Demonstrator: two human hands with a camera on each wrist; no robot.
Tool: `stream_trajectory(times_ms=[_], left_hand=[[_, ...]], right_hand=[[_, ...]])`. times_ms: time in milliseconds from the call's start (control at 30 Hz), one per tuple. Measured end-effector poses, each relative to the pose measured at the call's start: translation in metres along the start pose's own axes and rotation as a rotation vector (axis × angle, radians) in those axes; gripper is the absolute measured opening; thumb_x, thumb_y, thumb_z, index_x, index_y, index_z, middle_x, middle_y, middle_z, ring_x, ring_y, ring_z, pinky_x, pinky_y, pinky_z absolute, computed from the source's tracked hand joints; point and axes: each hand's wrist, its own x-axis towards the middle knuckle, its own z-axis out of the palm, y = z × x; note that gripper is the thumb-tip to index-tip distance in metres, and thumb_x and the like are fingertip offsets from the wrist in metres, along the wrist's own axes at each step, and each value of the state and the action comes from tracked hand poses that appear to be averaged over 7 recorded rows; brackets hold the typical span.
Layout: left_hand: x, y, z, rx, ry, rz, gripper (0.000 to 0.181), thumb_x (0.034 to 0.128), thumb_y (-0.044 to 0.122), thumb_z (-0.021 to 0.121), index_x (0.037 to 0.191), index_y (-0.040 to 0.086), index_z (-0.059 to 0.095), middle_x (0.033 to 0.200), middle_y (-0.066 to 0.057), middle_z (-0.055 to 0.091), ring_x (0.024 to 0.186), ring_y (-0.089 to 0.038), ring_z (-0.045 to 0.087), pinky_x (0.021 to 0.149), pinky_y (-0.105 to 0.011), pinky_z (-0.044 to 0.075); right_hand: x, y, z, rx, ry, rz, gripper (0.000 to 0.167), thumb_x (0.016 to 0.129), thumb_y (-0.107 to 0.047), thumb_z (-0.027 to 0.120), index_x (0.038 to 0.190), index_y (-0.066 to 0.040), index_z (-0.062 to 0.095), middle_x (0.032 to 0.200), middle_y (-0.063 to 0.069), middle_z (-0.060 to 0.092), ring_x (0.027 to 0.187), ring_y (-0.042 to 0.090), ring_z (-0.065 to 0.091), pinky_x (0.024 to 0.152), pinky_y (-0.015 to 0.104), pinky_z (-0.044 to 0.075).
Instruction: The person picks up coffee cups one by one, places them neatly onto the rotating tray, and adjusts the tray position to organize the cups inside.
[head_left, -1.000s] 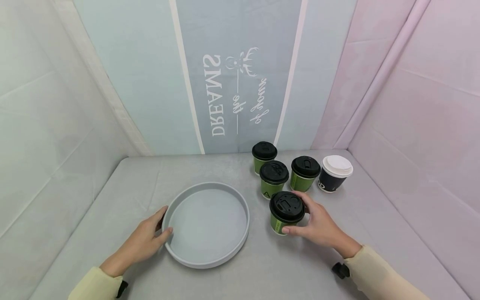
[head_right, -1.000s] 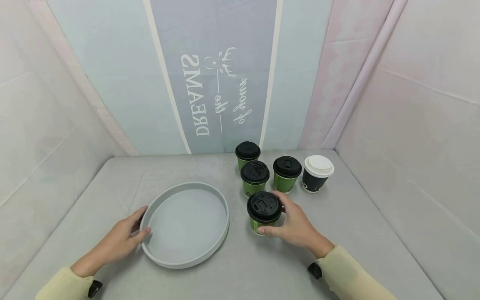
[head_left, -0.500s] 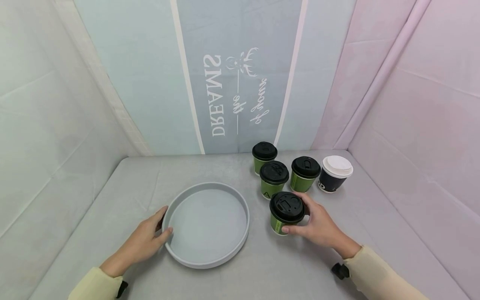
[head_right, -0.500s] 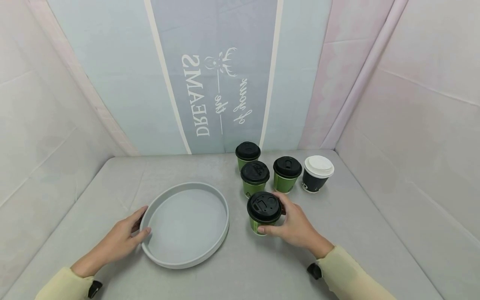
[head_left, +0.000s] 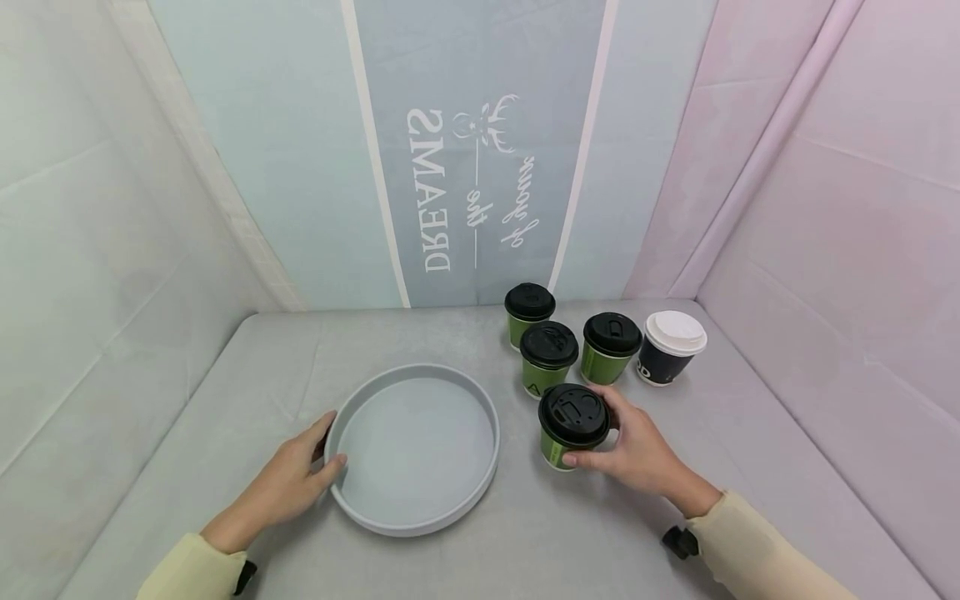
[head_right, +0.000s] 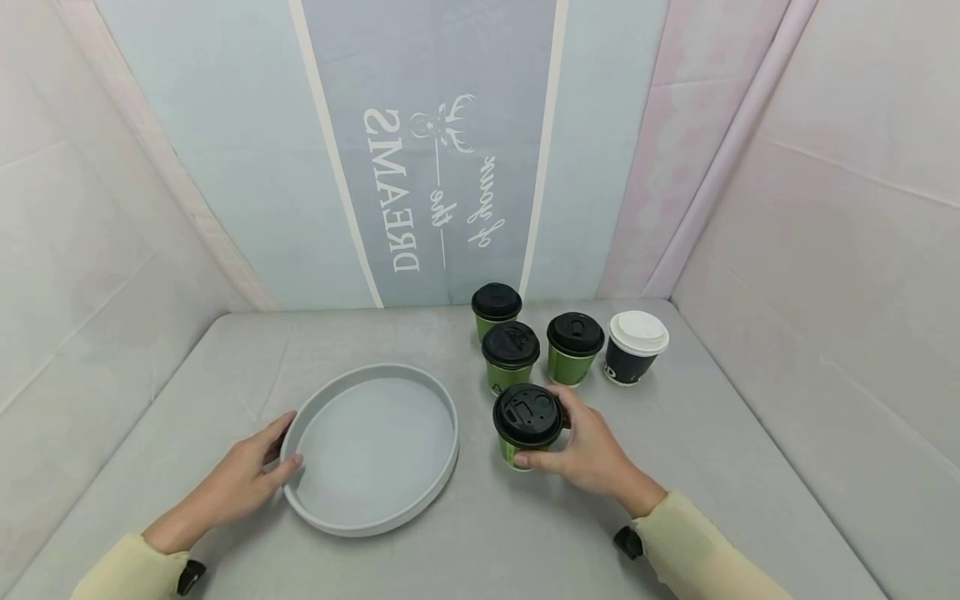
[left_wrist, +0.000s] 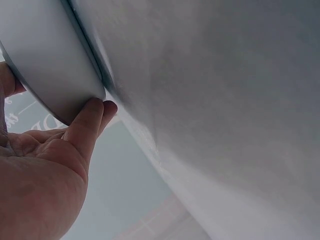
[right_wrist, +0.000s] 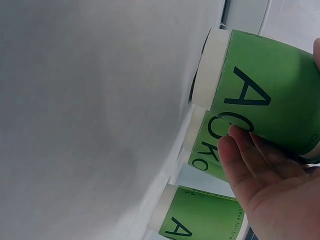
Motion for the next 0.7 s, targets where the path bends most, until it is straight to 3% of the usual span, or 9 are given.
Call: stream_trajectory(times_ms=[700], left_hand=[[-0.0001,0.0008,0.0004,0.002,0.003,0.000,0.070,0.1007,0.009,0.065,0.153,-0.017,0.026,0.153,-0.037,0.036,0.130,-0.048,0.054,0.102,-0.047,0.051]], right_hand=[[0.0041,-0.0099,-0.0001,0.010,0.005,0.009,0.088,0.065,-0.037,0.099,0.138,-0.017,0.055,0.123,-0.007,0.068,0.108,0.011,0.065,0.085,0.030,0.058]])
